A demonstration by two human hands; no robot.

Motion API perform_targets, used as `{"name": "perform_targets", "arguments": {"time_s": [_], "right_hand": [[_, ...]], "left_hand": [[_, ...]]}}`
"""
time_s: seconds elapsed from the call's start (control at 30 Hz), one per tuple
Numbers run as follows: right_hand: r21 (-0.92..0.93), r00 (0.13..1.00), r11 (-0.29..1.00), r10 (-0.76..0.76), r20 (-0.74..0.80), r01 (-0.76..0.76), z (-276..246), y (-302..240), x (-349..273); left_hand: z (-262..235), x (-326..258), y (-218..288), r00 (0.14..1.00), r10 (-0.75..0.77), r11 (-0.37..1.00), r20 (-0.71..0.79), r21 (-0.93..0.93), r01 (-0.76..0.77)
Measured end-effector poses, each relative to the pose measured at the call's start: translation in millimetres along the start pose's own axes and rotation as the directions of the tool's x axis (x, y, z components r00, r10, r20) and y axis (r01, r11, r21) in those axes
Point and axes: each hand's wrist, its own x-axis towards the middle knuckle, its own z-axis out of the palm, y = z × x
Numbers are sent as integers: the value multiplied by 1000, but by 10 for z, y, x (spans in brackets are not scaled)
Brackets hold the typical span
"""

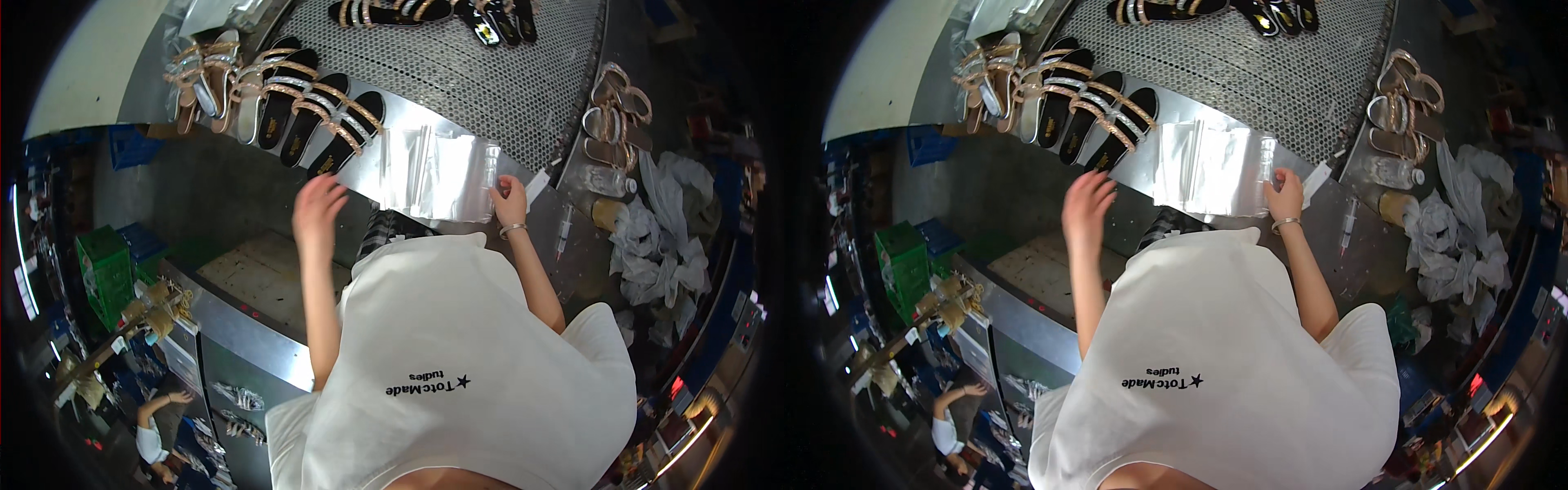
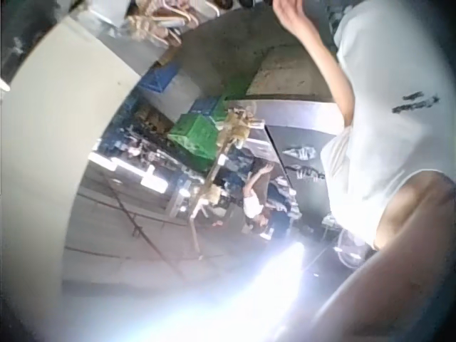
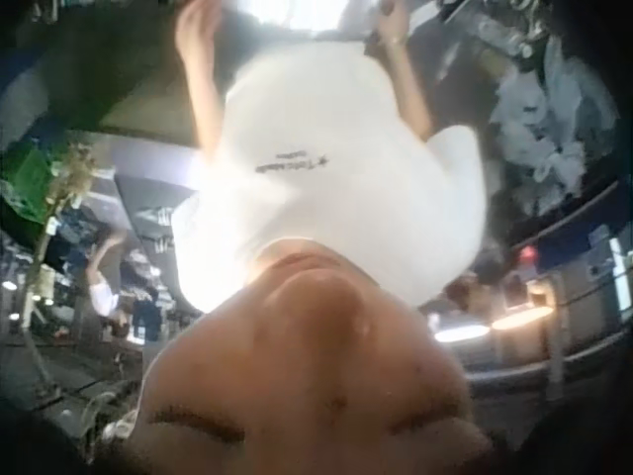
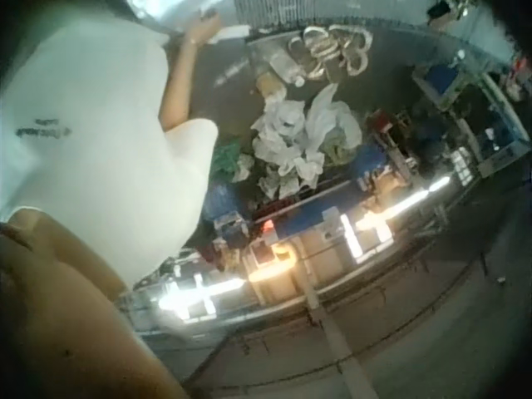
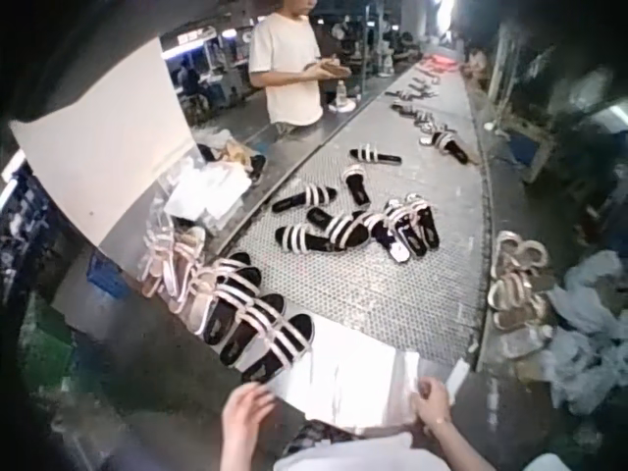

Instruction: The person picks up black sandals with gold straps from a metal mesh table and places them into clear plastic bags. They handle the sandals one at a time, opening the bags and inserting the footwear before setting the packaged items aside.

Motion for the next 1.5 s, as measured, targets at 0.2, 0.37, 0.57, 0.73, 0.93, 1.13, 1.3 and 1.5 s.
{"name": "perform_targets", "arguments": {"time_s": [0.2,0.37,0.57,0.73,0.93,1.13,1.3,1.5], "right_hand": [[55,998,997,64,-21,-63,-56,5,-138],[66,997,997,31,-64,-27,-44,-7,-199],[18,997,999,44,62,-45,86,-118,-158],[-7,997,999,44,66,-44,180,-171,-92],[247,999,969,6,48,-17,177,-202,-4],[537,941,842,-148,304,-41,346,-508,190],[552,879,833,-286,381,32,456,-972,194],[456,824,885,-325,463,93,622,-1198,149]], "left_hand": [[1265,370,-870,813,0,771,583,518,-372],[1384,452,-1403,791,17,571,612,644,-510],[1428,467,-1606,796,45,237,604,767,-596],[1507,484,-1658,828,33,93,559,823,-560],[1289,592,-1606,846,95,473,524,724,-502],[972,586,-1341,885,-212,893,414,450,3],[772,514,-1094,873,-290,946,391,257,199],[680,402,-826,896,-322,944,305,35,327]]}}
